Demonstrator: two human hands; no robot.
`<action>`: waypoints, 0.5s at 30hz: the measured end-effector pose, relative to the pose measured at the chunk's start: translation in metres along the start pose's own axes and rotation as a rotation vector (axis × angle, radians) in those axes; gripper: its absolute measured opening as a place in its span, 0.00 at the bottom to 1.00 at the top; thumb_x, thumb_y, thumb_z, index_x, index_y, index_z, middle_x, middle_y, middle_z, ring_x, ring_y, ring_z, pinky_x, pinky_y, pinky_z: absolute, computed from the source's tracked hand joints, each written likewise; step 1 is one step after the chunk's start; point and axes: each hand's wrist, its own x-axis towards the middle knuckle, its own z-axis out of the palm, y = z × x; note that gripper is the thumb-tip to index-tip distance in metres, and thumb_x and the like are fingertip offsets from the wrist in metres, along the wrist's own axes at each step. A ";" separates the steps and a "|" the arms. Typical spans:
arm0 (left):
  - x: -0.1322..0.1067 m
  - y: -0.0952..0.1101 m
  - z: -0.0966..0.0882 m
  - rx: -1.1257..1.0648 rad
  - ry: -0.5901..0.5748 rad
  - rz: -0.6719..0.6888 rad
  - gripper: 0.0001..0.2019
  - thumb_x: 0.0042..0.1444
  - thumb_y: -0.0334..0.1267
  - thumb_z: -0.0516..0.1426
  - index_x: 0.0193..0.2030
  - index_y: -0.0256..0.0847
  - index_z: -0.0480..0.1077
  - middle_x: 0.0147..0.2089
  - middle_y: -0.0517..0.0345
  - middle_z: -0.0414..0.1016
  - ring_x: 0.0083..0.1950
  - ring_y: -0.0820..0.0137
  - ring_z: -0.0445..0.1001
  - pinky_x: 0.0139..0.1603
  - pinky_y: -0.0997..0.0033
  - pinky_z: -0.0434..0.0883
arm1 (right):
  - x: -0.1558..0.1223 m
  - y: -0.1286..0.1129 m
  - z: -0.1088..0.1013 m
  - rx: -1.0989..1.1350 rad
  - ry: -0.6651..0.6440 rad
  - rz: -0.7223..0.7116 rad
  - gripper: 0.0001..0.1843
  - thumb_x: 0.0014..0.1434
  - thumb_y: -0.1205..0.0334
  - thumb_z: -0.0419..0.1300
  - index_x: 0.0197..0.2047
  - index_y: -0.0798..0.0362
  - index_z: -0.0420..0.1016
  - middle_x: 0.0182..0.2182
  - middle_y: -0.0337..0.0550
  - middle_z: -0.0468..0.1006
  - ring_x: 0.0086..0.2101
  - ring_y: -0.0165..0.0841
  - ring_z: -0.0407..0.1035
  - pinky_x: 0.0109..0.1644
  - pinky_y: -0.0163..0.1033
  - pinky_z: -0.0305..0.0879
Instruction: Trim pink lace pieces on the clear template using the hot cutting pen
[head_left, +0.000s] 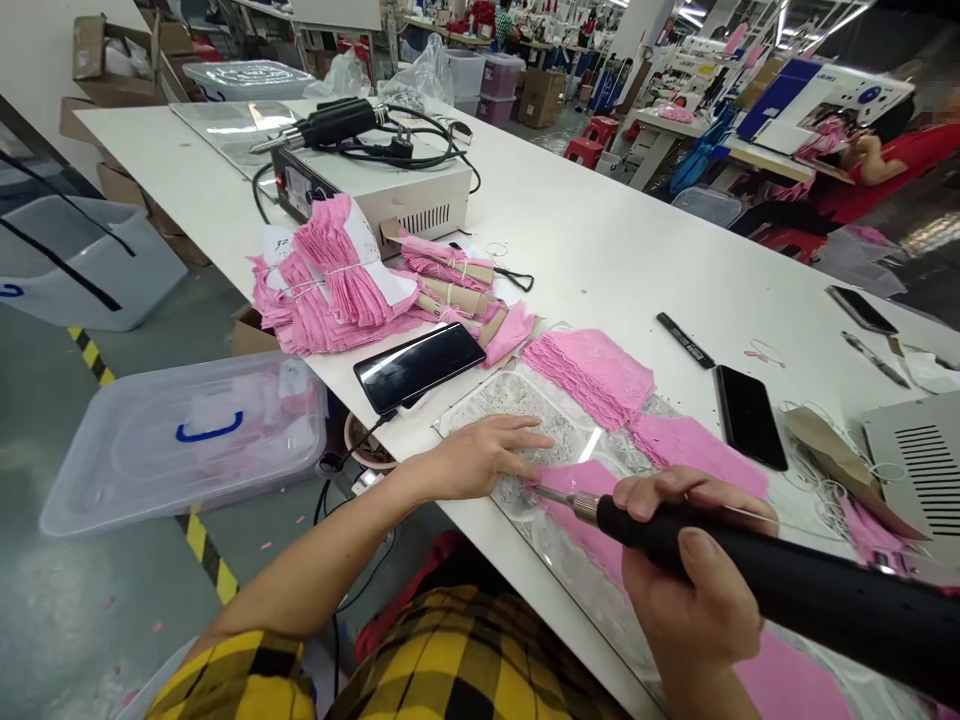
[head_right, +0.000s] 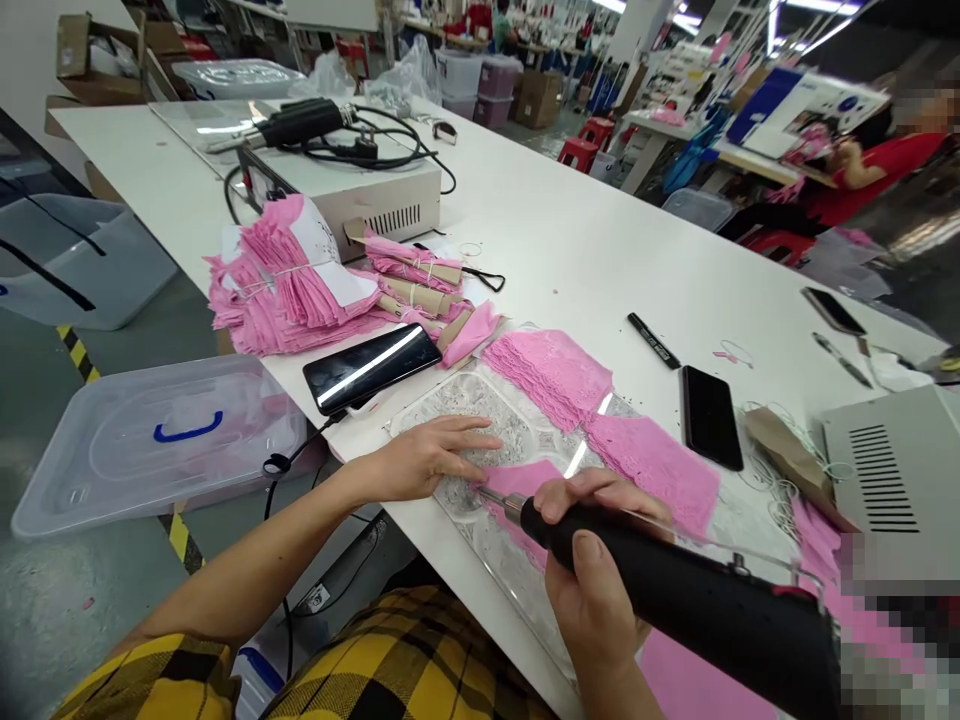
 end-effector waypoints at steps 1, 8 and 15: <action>0.000 0.000 0.000 0.003 0.001 0.004 0.28 0.43 0.14 0.50 0.45 0.44 0.78 0.62 0.60 0.70 0.68 0.62 0.60 0.65 0.58 0.65 | 0.000 0.000 0.000 0.001 -0.001 -0.006 0.08 0.51 0.66 0.59 0.37 0.51 0.69 0.33 0.38 0.71 0.26 0.28 0.67 0.34 0.44 0.68; 0.000 0.001 -0.001 0.024 -0.011 -0.008 0.27 0.45 0.15 0.51 0.45 0.44 0.78 0.62 0.61 0.70 0.68 0.62 0.60 0.66 0.59 0.64 | 0.001 0.003 0.003 0.003 -0.031 -0.012 0.08 0.52 0.67 0.59 0.38 0.51 0.68 0.33 0.37 0.71 0.27 0.28 0.67 0.34 0.43 0.68; 0.001 0.001 0.000 0.037 -0.001 -0.002 0.27 0.44 0.15 0.51 0.45 0.43 0.78 0.61 0.61 0.71 0.68 0.61 0.61 0.66 0.59 0.64 | -0.001 0.005 0.001 -0.014 -0.025 -0.004 0.08 0.52 0.66 0.59 0.38 0.51 0.67 0.33 0.37 0.70 0.27 0.28 0.67 0.35 0.42 0.65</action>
